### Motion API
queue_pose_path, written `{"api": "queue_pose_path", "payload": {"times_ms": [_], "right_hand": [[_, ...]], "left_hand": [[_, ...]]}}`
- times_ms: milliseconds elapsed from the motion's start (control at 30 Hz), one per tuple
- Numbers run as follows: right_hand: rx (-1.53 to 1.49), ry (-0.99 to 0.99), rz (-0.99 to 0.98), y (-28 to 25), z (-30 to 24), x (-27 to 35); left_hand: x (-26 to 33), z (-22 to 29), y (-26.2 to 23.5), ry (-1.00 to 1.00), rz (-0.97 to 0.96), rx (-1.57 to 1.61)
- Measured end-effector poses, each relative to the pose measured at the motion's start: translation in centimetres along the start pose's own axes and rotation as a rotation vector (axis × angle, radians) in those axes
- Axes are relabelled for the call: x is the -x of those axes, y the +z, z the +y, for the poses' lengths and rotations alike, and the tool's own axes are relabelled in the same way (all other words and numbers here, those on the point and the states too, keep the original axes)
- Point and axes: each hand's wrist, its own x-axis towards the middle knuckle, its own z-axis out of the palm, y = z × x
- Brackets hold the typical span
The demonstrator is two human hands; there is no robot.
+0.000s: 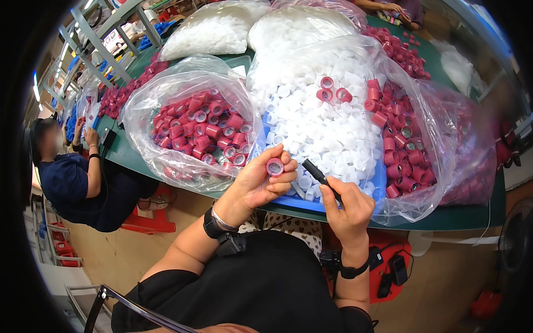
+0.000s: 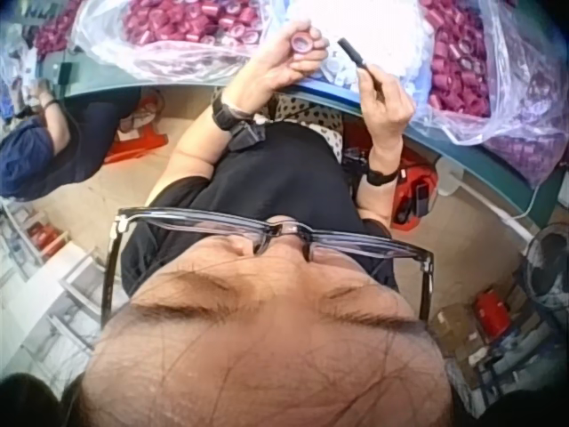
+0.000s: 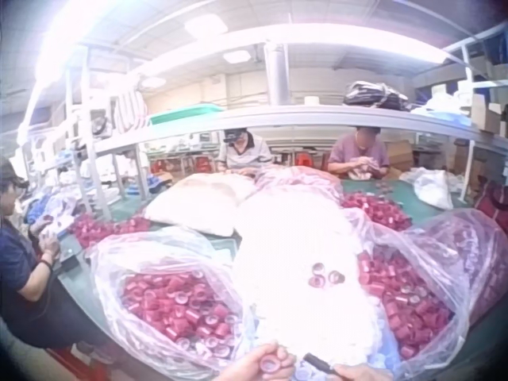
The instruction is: Inserting white plastic components into pink caps and inspecting them using a marking tool on a production line.
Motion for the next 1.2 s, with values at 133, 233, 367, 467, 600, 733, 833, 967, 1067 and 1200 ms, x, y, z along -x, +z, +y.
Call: {"api": "queue_pose_path", "payload": {"times_ms": [133, 233, 367, 467, 600, 733, 833, 967, 1067, 1200], "right_hand": [[-0.005, 0.104, -0.017, 0.3, 0.1, 0.2], [-0.004, 0.124, -0.016, 0.4, 0.3, 0.3], [-0.010, 0.157, 0.009, 0.1, 0.4, 0.6], [-0.040, 0.171, -0.008, 0.4, 0.3, 0.5], [-0.038, 0.173, -0.016, 0.7, 0.4, 0.3], [-0.042, 0.199, 0.026, 0.6, 0.8, 0.6], [-0.048, 0.187, 0.036, 0.7, 0.5, 0.6], [-0.034, 0.188, 0.062, 0.6, 0.9, 0.9], [-0.028, 0.169, 0.059, 0.7, 0.9, 0.9], [-0.015, 0.120, 0.058, 0.8, 1.2, 1.0]], "left_hand": [[0.2, 0.0, 0.0, 0.006, -0.010, 0.009], [1.1, 0.3, 1.3, 0.086, 0.014, -0.050], [3.3, 5.3, 3.3, 0.958, 0.342, -1.046], [4.7, 11.1, 3.4, 1.599, 0.823, -1.985], [2.1, 10.5, 5.8, 1.587, 0.679, -2.301], [-4.5, 7.3, 7.2, 1.117, 0.230, -2.253], [-10.4, 7.9, 5.0, 0.950, 0.210, -2.294], [-14.2, 7.3, 4.8, 0.574, 0.346, -2.308], [-15.0, 7.3, 4.1, 0.670, 0.393, -2.295], [-15.0, 7.7, 3.6, 0.779, 0.290, -2.214]]}}
